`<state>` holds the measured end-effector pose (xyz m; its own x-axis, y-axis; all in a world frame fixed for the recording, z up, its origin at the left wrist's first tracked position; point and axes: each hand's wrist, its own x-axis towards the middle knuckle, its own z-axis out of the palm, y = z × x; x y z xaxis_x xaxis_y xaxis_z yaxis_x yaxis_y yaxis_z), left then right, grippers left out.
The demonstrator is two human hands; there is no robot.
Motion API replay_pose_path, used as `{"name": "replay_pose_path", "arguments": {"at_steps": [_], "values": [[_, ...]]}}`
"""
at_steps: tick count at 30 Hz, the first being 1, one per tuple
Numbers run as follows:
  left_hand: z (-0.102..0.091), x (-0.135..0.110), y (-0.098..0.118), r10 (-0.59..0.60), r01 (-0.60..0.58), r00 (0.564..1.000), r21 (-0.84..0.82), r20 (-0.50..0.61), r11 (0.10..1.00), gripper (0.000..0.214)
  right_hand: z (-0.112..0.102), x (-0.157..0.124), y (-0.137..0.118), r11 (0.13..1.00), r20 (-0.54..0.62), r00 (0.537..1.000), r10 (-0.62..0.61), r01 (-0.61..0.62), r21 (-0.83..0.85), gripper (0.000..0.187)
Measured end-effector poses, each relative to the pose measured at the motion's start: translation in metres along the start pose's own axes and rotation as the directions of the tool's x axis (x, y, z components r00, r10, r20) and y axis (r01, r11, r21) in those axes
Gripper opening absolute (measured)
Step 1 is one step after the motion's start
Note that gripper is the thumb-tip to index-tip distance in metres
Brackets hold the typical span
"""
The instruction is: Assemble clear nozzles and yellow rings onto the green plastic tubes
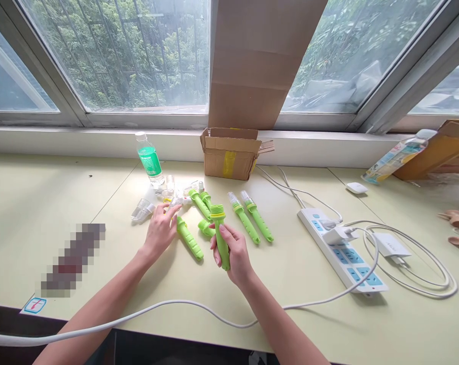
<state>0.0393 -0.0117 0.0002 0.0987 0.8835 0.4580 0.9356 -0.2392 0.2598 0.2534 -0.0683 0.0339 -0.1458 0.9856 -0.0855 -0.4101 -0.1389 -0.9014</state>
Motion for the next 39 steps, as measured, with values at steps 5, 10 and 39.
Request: {"name": "replay_pose_path", "arguments": {"at_steps": [5,10,39], "values": [[-0.0008,0.0003,0.0000,-0.029,0.029,0.999,-0.001,0.018,1.000,0.038,0.0000,0.0003,0.0004,1.000,-0.001,1.000,0.000,0.000,0.001,0.030],[-0.0013,0.0009,0.0006,-0.091,0.091,0.996,-0.037,0.003,0.995,0.039,0.0001,0.0007,0.0004,1.000,-0.003,1.000,0.004,-0.004,0.003,0.030],[-0.0037,0.0044,-0.0032,-0.050,0.053,0.986,0.015,-0.158,0.998,0.034,0.0028,-0.0003,-0.0013,1.000,-0.014,1.000,0.014,-0.015,-0.014,0.033]]}}
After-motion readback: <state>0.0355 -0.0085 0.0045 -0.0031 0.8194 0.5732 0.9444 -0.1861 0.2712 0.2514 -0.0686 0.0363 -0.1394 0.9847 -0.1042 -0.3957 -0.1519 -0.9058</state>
